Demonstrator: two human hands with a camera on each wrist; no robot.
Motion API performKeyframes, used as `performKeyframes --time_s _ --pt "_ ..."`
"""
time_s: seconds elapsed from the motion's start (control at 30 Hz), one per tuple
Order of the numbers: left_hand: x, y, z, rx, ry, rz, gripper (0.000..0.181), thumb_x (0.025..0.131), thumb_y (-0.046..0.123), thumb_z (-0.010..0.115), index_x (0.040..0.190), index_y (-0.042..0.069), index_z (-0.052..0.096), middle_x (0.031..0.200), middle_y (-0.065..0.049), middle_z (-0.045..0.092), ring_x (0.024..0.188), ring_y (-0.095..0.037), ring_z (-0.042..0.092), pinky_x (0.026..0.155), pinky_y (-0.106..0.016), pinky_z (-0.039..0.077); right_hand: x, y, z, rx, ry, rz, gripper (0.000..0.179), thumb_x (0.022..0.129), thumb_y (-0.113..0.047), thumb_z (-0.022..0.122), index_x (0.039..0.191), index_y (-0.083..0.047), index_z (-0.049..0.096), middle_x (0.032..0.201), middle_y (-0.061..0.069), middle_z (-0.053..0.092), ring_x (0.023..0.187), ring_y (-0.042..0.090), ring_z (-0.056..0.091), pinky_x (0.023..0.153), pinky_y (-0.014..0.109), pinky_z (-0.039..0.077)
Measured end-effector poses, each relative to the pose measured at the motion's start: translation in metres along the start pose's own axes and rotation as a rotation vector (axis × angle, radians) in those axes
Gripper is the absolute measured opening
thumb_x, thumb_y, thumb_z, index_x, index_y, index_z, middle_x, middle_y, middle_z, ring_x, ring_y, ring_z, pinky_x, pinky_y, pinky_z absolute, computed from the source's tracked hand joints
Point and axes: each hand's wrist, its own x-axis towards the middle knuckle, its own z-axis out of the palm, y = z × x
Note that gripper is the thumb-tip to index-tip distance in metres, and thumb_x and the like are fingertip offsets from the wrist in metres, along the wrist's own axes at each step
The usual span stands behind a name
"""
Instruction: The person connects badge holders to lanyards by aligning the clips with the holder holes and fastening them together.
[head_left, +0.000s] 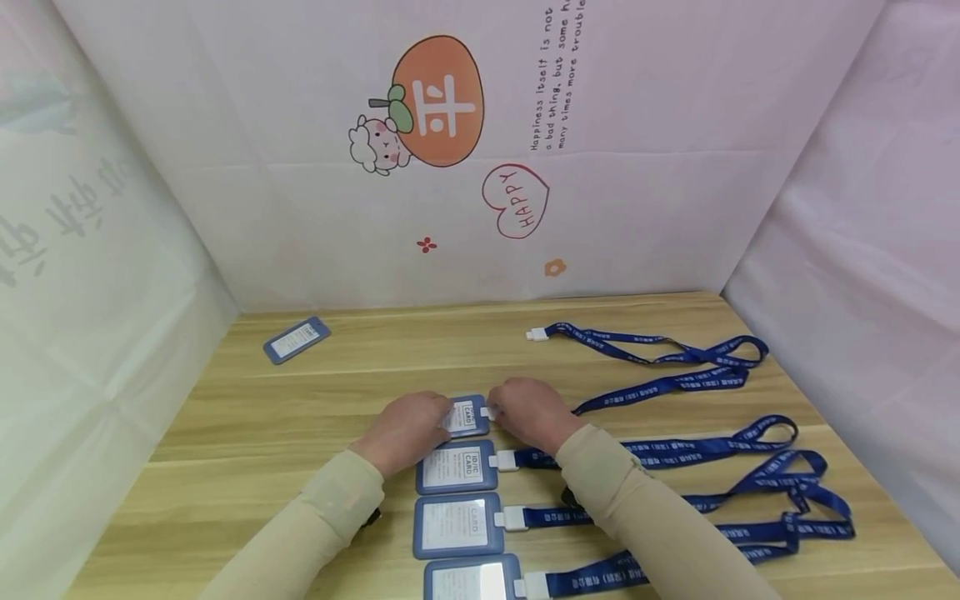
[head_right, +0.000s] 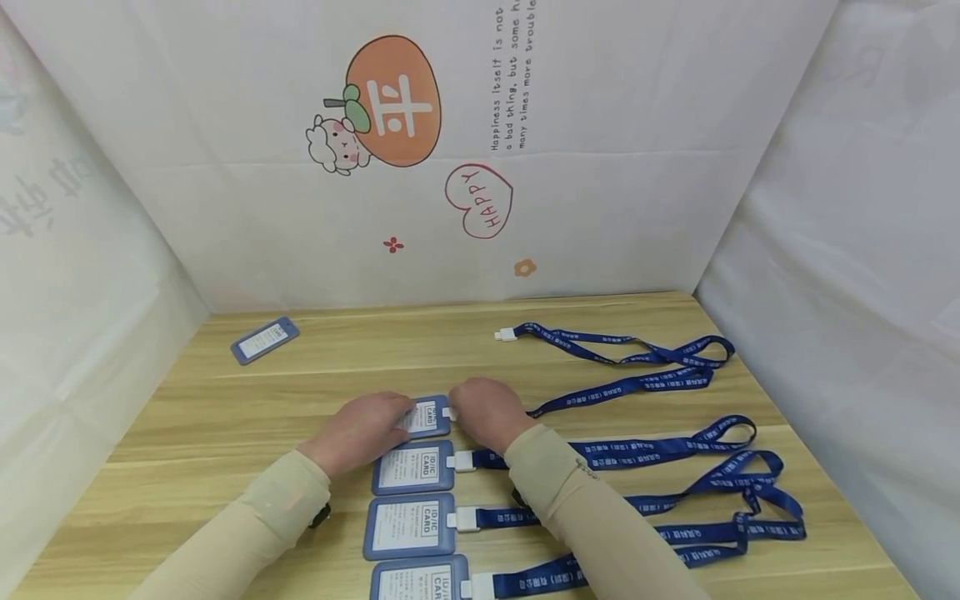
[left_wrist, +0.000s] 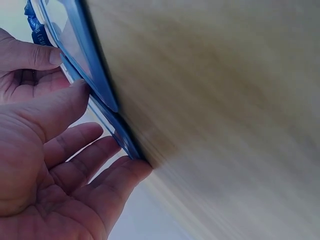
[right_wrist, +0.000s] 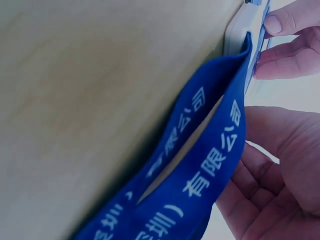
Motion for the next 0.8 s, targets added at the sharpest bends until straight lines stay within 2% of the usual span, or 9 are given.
performKeyframes --time_s 0.33,0.6,0.8 --pt "0.0022 0.0040 0.0023 0.040 0.022 0.037 0.027 0.096 0.015 0.074 0.122 0.008 0.073 0.121 -0.008 0.075 0.109 -0.024 0.072 0.098 -0.040 0.059 -0.0041 0.0021 0.0008 -0.013 0.011 0.012 0.020 0.096 -0.016 0.077 0.116 -0.016 0.079 0.111 0.001 0.078 0.100 0.016 0.074 0.089 0.034 0.062" --pt "0.0029 0.0070 0.0022 0.058 0.024 0.040 0.021 0.096 0.017 0.076 0.114 0.008 0.075 0.104 -0.006 0.077 0.085 -0.016 0.069 0.084 -0.036 0.062 -0.0056 0.0014 0.0025 -0.030 0.014 0.023 0.022 0.096 -0.019 0.077 0.118 -0.017 0.077 0.111 0.001 0.077 0.101 0.016 0.073 0.090 0.033 0.062" --pt "0.0031 0.0084 0.0017 0.055 0.020 0.031 0.025 0.095 0.017 0.077 0.117 0.007 0.074 0.105 -0.007 0.077 0.088 -0.017 0.069 0.087 -0.037 0.061 -0.0056 0.0033 0.0044 -0.037 0.023 0.024 0.024 0.096 -0.019 0.077 0.120 -0.018 0.077 0.112 0.001 0.077 0.101 0.016 0.073 0.089 0.033 0.062"
